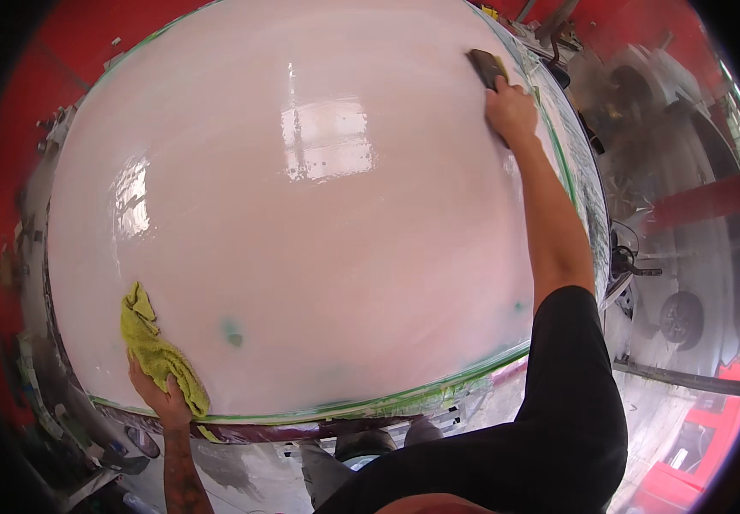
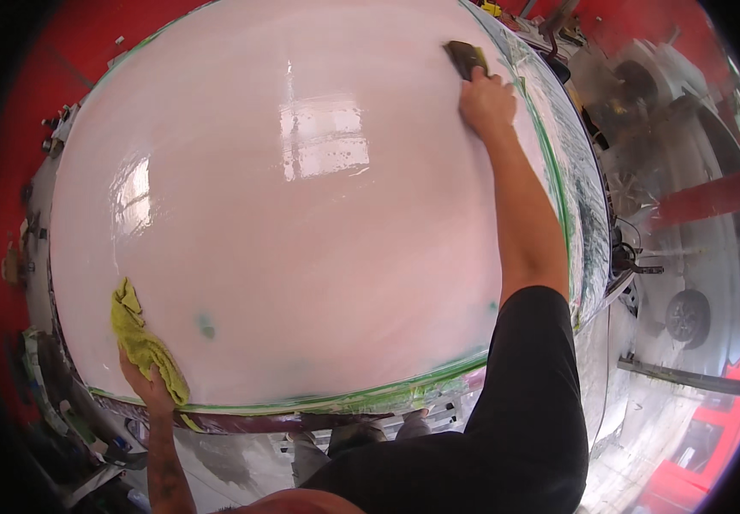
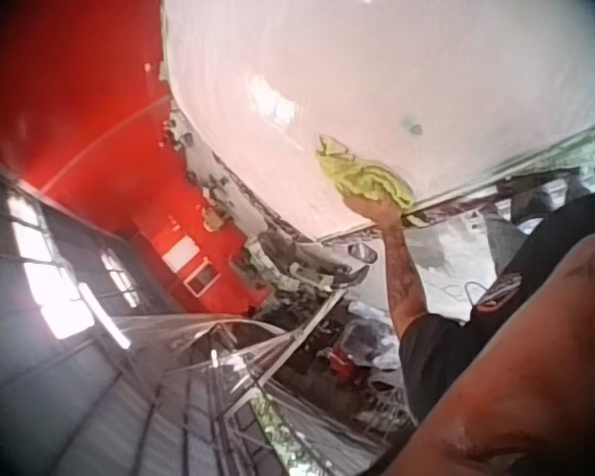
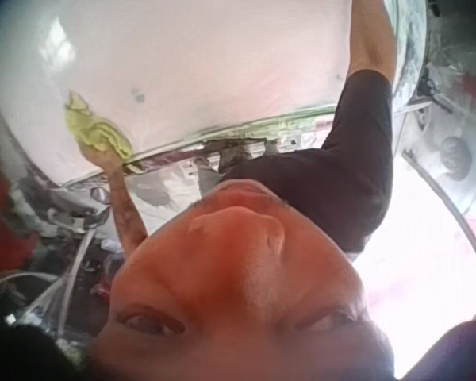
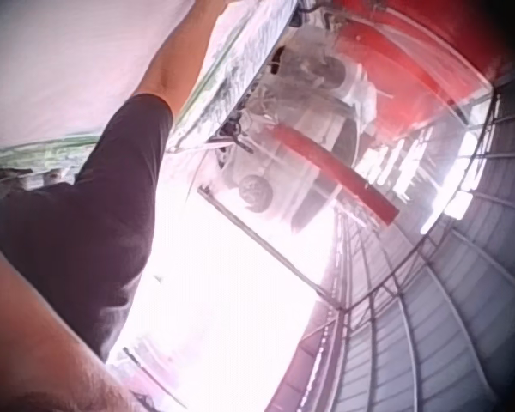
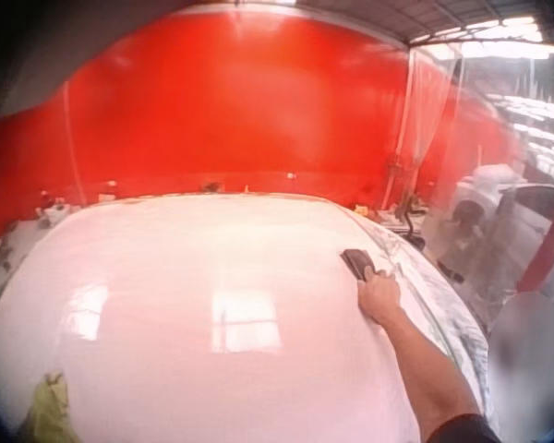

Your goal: The recorder is sanding the roof of a vehicle using a sanding block and a cloth in a workshop environment.

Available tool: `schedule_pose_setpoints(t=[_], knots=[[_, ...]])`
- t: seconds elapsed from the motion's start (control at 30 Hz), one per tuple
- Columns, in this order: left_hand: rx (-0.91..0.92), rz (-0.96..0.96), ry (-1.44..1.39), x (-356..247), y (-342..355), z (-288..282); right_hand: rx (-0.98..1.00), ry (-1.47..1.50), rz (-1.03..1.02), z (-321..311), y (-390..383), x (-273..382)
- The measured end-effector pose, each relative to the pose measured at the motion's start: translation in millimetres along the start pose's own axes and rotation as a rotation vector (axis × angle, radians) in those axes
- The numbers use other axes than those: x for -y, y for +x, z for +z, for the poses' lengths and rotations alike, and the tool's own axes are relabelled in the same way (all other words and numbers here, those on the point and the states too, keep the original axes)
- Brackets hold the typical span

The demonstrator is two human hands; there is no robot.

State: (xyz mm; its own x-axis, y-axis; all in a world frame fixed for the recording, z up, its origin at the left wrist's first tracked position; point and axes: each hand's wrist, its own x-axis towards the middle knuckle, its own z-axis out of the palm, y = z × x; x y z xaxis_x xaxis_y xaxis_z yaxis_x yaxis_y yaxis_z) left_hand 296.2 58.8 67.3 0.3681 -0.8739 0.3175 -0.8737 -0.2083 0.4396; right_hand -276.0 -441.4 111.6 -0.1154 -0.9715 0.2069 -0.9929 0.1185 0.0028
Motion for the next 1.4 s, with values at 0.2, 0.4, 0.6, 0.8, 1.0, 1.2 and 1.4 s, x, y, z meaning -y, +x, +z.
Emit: schedule_pose_setpoints(t=[0.2,0.4,0.6,0.8,1.0,1.2,1.4], knots=[[0.009,-0.031,-0.026,4.7,-0.2,-5.3,-0.132,0.225,-0.575,-32.6,-85.2,122.8],[0.012,-0.080,-0.025,17.4,-7.7,-10.4,0.012,-0.043,-0.045,-2.4,18.7,4.5],[0.073,-0.061,0.138,-18.8,4.7,-7.1,0.051,0.077,0.167,-20.4,22.1,86.7],[0.068,-0.039,0.154,-23.6,7.9,-9.1,-0.140,0.268,-0.563,-40.2,-105.6,389.6],[0.032,0.009,0.139,-11.2,7.8,-6.9,-0.085,0.336,-0.758,-45.6,-125.8,386.4],[0.004,0.001,0.059,-0.9,3.0,-5.1,-0.062,0.061,-0.156,-14.6,-8.4,119.2],[0.030,-0.028,0.092,-18.2,6.6,-4.2,0.099,-0.060,0.269,-4.6,11.2,-9.8]])
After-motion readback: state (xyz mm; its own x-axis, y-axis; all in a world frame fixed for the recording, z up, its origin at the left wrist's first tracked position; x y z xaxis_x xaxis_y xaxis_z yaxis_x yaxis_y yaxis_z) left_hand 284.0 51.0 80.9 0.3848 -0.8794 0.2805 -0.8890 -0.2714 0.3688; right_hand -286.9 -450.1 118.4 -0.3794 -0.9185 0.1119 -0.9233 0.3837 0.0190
